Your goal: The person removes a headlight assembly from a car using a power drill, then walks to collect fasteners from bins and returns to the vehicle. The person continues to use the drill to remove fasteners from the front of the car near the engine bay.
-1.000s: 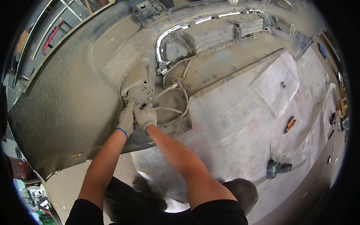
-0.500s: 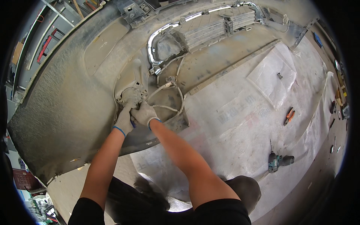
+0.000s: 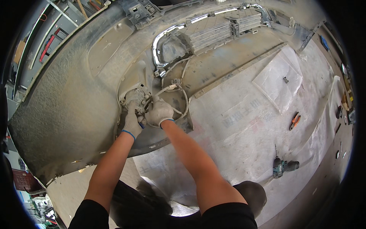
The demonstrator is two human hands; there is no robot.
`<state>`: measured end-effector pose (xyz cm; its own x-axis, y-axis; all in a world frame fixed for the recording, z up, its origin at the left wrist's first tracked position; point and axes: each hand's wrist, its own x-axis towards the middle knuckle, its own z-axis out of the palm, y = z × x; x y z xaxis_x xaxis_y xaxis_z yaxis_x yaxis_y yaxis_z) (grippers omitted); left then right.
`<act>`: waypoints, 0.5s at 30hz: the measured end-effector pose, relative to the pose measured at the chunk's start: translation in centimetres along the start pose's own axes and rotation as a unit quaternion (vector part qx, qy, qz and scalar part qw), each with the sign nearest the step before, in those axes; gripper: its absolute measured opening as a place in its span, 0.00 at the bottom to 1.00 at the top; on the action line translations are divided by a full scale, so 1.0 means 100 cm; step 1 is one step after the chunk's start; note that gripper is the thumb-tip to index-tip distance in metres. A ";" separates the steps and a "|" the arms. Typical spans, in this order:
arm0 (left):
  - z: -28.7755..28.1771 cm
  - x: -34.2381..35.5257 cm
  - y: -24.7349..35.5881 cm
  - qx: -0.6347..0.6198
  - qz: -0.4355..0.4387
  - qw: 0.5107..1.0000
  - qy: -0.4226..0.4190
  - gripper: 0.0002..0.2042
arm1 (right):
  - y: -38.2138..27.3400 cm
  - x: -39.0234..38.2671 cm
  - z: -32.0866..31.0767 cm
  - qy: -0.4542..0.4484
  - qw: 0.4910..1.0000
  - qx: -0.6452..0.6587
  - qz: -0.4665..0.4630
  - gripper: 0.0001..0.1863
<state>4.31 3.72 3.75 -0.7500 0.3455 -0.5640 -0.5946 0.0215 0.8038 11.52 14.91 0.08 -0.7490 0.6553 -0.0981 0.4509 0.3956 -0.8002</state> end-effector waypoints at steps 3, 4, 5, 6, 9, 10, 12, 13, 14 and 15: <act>0.004 0.002 -0.006 0.019 0.004 1.000 -0.012 0.22 | 0.024 0.017 0.021 0.025 0.995 -0.055 -0.084 0.27; 0.005 0.003 -0.006 0.024 0.004 1.000 -0.009 0.22 | 0.025 0.021 0.024 0.046 0.991 -0.065 -0.108 0.25; 0.003 0.004 -0.006 0.028 0.004 1.000 -0.004 0.22 | 0.022 0.020 0.026 0.085 0.986 -0.062 -0.128 0.21; 0.001 0.004 -0.007 0.032 0.004 0.999 0.001 0.22 | 0.020 0.021 0.025 0.095 0.986 -0.050 -0.131 0.19; -0.002 0.007 -0.007 0.048 0.013 0.999 0.011 0.21 | 0.004 0.022 0.005 0.066 0.992 0.003 -0.108 0.18; -0.003 0.008 -0.008 0.051 0.014 0.999 0.005 0.21 | 0.001 0.022 0.000 0.051 0.993 -0.029 -0.104 0.18; -0.006 0.009 -0.007 0.057 0.015 0.998 -0.004 0.21 | -0.006 0.023 -0.007 0.021 0.991 -0.091 -0.095 0.19; -0.008 0.010 -0.007 0.056 0.012 0.998 0.001 0.21 | -0.009 0.019 -0.010 0.039 0.989 -0.106 -0.097 0.19; -0.005 0.008 -0.007 0.054 0.008 0.998 0.004 0.21 | -0.011 0.014 -0.015 0.057 0.986 -0.123 -0.097 0.19; -0.003 0.007 -0.006 0.052 0.003 0.999 0.007 0.21 | -0.012 0.013 -0.018 0.075 0.982 -0.140 -0.097 0.20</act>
<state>4.09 3.65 2.79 -0.7584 0.3328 -0.5604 -0.5563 0.1175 0.8226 10.89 16.40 1.98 -0.7631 0.6295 0.1462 0.4383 0.6704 -0.5987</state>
